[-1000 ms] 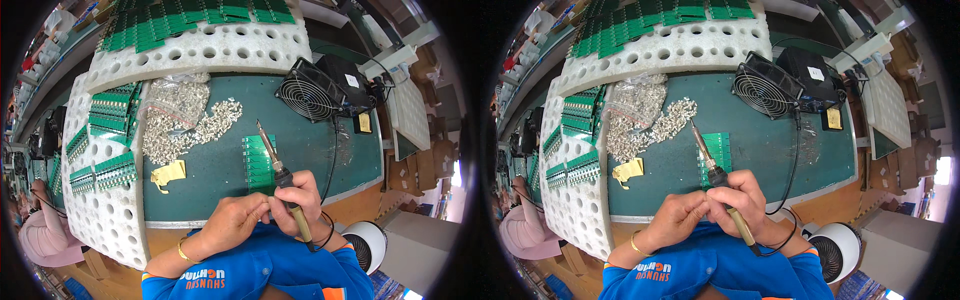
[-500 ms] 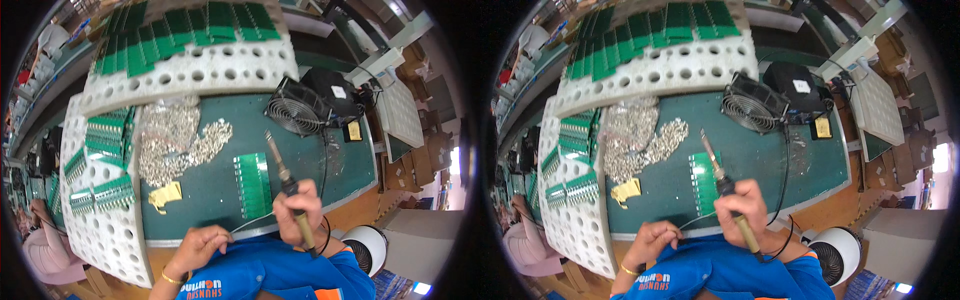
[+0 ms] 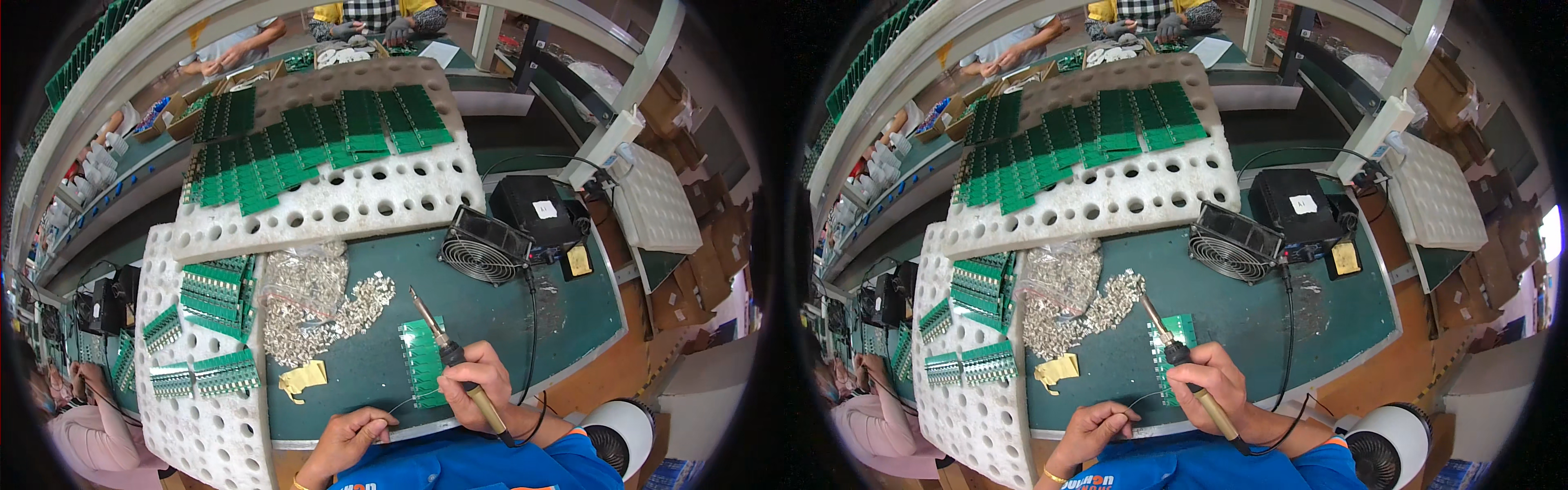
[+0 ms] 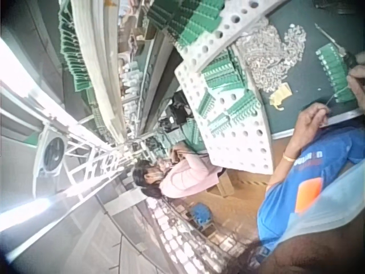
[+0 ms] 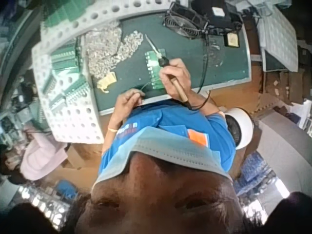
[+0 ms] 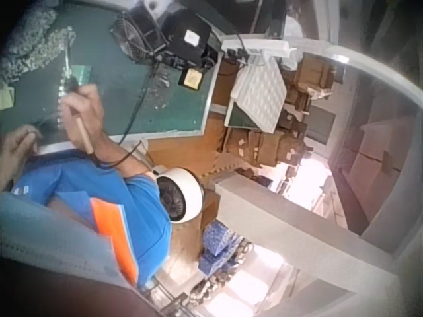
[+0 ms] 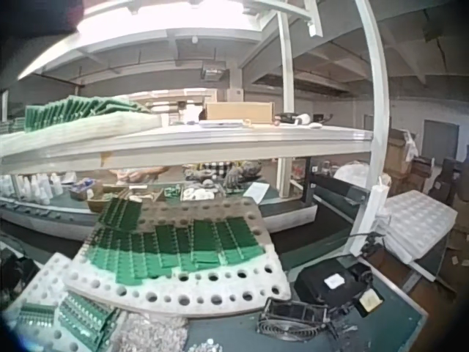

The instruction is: The person solders electronic components onto circuit board strips using a soldering iron and solder wire, then lifts the circuit board strip and solders additional pins.

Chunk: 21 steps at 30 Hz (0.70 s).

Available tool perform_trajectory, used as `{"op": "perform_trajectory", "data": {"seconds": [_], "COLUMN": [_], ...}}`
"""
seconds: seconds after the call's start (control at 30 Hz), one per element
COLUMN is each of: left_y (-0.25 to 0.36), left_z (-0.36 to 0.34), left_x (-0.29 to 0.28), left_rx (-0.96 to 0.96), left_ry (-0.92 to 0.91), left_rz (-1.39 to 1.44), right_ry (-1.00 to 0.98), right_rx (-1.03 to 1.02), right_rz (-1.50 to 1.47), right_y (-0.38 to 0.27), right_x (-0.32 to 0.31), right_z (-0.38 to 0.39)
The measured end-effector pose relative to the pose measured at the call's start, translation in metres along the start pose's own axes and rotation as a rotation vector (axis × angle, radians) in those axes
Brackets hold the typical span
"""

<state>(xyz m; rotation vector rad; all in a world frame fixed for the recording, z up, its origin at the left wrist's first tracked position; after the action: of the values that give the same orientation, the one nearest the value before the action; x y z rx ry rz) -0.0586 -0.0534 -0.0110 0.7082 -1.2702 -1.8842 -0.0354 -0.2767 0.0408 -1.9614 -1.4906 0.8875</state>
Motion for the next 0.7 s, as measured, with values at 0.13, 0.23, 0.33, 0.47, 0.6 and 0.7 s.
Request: {"op": "perform_trajectory", "data": {"seconds": [0.13,0.23,0.33,0.47,0.6,0.7], "left_y": [0.013,0.014,0.008,0.006,0.013,0.013], "left_z": [-0.01,-0.014,-0.016,-0.015,-0.014,-0.012], "left_x": [0.002,0.001,-0.003,-0.009,-0.009,-0.01], "left_rx": [0.029,0.029,0.05,0.039,0.061,0.076], "left_ry": [0.052,0.077,0.095,0.088,0.09,0.087], "left_rz": [0.023,0.059,0.106,0.103,0.111,0.141], "right_ry": [-0.054,-0.052,-0.078,-0.14,-0.189,-0.193], "right_rx": [-0.012,-0.038,-0.063,-0.078,-0.103,-0.128], "right_rz": [0.046,0.033,0.049,0.074,0.124,0.144], "right_y": [0.001,0.006,0.006,0.007,0.008,0.007], "right_x": [-0.002,-0.005,-0.006,-0.009,-0.008,-0.007], "right_z": [-0.004,-0.002,-0.003,-0.002,0.001,0.0]}}
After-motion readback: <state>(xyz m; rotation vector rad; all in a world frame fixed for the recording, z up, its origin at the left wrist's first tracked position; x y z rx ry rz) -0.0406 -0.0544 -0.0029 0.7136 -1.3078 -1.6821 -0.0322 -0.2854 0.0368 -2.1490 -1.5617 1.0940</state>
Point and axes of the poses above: each hand's wrist, its own z-axis away from the middle knuckle, its own x-axis out of the palm, y = z × x, the point moved 4 cm from there along -z, towards the middle knuckle, and after that the axes turned 5 degrees about -z, right-handed, at the moved point
